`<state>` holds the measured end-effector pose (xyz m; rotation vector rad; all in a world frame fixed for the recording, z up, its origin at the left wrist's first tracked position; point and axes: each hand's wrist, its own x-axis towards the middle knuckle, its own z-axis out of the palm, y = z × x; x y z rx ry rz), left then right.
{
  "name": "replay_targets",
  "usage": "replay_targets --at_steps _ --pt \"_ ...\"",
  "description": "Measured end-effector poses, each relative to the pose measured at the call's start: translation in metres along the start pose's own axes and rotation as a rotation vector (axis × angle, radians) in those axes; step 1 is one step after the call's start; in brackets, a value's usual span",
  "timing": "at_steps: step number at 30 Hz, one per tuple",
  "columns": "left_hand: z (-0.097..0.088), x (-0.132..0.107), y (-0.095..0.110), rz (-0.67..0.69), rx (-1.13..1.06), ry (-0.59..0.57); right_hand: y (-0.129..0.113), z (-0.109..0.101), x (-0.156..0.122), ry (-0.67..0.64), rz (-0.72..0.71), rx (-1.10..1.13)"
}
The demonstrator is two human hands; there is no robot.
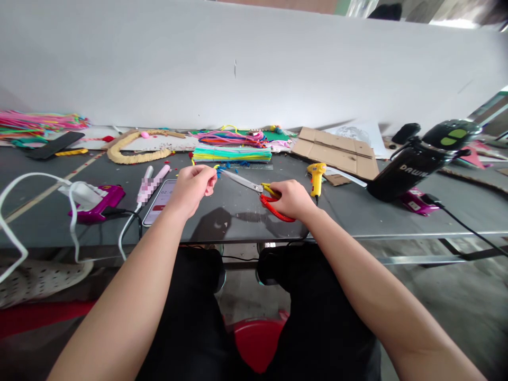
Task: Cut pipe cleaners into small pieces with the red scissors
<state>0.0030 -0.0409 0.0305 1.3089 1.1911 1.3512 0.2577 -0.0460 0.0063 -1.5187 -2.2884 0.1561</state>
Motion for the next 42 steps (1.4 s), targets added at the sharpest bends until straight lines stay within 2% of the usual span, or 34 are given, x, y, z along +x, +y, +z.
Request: replay_targets --at_steps 42 --pt "0.0009 0.0001 0.0011 -0.040 -0.036 -0.018 0.0005 0.0009 0.0010 -0.024 -0.011 0.012"
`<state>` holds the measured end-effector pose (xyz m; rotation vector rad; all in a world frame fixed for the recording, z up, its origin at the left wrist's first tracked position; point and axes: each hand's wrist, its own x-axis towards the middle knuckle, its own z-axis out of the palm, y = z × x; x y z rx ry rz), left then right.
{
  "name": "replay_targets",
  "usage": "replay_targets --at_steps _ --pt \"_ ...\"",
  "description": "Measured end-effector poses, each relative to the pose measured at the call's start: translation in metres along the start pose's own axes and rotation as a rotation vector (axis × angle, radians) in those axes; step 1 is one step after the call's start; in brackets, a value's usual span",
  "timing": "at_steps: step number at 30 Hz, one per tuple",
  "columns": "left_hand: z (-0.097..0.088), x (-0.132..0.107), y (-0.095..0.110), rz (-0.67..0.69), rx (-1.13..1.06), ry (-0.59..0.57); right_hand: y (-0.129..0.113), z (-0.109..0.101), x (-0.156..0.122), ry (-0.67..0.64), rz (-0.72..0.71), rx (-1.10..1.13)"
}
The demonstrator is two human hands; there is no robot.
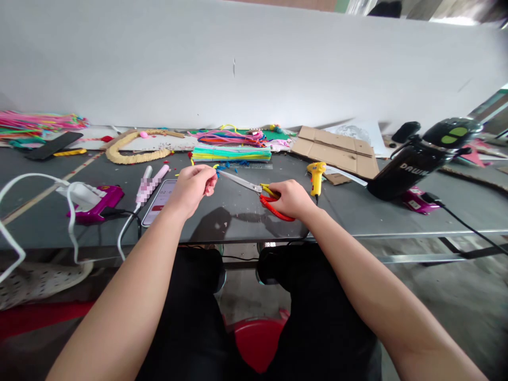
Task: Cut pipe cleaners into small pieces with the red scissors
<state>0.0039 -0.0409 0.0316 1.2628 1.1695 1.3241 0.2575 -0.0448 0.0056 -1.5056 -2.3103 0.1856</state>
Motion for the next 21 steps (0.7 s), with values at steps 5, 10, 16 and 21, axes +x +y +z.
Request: replay_targets --at_steps 5,10,16,21 --pt "0.0004 0.0002 0.0004 -0.015 0.006 0.007 0.0005 0.0000 0.0002 -0.003 -0.003 -0.006" --pt "-0.0003 0.0004 -0.0002 -0.015 -0.013 -0.004 0.0005 -0.0007 0.0003 -0.006 0.002 -0.011" --pt "-0.0005 0.0001 0.0002 -0.010 -0.034 -0.011 0.0003 -0.0007 0.0001 0.000 0.007 -0.006" --pt "-0.0008 0.0007 -0.0003 -0.017 -0.017 -0.007 -0.0006 -0.0012 0.0002 -0.007 0.003 -0.004"
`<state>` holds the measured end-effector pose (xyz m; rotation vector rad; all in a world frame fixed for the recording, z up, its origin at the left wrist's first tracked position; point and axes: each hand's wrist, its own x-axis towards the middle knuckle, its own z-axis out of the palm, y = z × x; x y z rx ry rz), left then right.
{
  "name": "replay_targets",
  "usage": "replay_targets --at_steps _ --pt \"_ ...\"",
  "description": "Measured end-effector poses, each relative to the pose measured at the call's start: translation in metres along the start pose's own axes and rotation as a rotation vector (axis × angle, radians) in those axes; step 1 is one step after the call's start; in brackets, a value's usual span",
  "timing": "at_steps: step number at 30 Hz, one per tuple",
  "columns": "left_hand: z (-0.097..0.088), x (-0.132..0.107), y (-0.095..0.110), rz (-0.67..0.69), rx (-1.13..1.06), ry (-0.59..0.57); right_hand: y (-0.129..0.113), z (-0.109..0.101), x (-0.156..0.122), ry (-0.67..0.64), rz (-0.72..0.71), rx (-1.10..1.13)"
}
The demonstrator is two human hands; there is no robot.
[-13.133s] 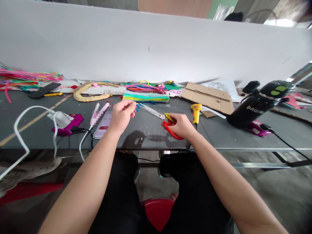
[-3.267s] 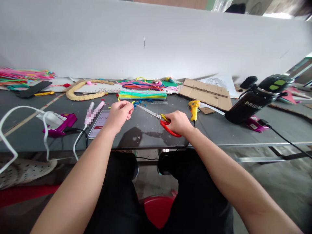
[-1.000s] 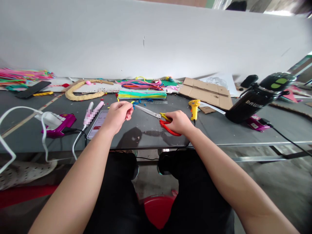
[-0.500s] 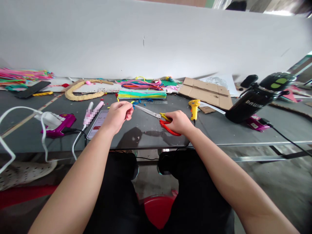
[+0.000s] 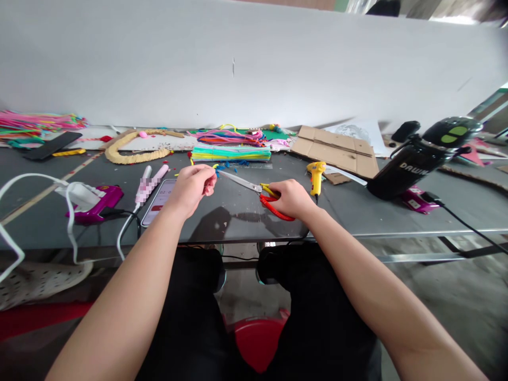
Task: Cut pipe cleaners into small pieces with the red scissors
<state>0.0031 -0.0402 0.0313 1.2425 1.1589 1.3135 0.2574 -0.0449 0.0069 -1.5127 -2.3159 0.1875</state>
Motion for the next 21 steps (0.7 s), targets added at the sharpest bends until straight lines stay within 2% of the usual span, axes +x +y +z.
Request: replay_targets --at_steps 21 --pt "-0.0002 0.0005 0.0001 -0.018 -0.061 -0.010 0.0049 0.0025 0.0021 0.054 -0.015 0.082"
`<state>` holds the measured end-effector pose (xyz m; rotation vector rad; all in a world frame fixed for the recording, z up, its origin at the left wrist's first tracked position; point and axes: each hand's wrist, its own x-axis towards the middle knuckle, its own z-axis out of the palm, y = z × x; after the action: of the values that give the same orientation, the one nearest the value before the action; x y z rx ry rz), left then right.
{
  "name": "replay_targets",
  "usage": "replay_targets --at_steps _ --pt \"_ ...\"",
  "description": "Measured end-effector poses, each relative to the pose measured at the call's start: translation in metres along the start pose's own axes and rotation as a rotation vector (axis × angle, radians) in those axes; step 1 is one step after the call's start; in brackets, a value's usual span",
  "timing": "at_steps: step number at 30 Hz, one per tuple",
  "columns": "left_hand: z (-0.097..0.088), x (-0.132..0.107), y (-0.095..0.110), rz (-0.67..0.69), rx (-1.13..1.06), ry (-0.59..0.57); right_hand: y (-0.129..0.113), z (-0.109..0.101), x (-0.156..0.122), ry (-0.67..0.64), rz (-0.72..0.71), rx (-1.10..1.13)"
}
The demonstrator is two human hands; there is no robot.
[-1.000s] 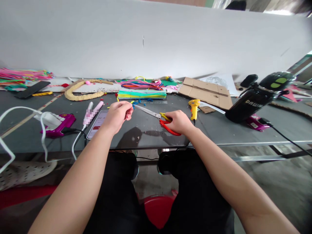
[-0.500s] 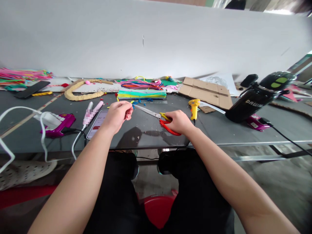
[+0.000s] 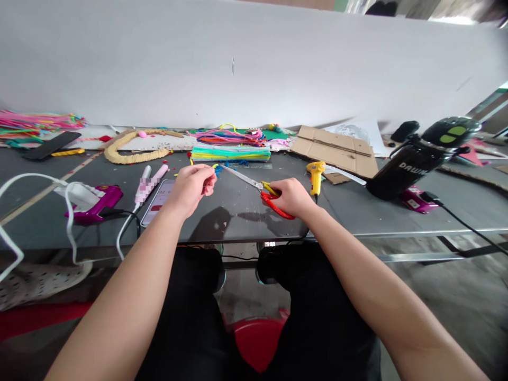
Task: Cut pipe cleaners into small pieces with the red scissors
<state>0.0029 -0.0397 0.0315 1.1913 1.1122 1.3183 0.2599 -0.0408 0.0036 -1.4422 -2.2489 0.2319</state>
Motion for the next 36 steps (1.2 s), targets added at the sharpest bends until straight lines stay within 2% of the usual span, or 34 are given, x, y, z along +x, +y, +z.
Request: replay_targets --at_steps 12,22,36 --pt "0.0006 0.0009 -0.0009 0.015 0.005 0.011 0.0005 0.0008 -0.0020 -0.043 -0.008 0.020" --pt "-0.0006 0.0023 -0.0051 0.032 0.026 -0.037 0.0022 0.0004 -0.0008 -0.042 0.005 -0.008" --pt "0.0021 0.0005 -0.0031 0.016 0.019 -0.024 -0.0014 -0.0005 -0.0013 -0.020 -0.008 -0.045"
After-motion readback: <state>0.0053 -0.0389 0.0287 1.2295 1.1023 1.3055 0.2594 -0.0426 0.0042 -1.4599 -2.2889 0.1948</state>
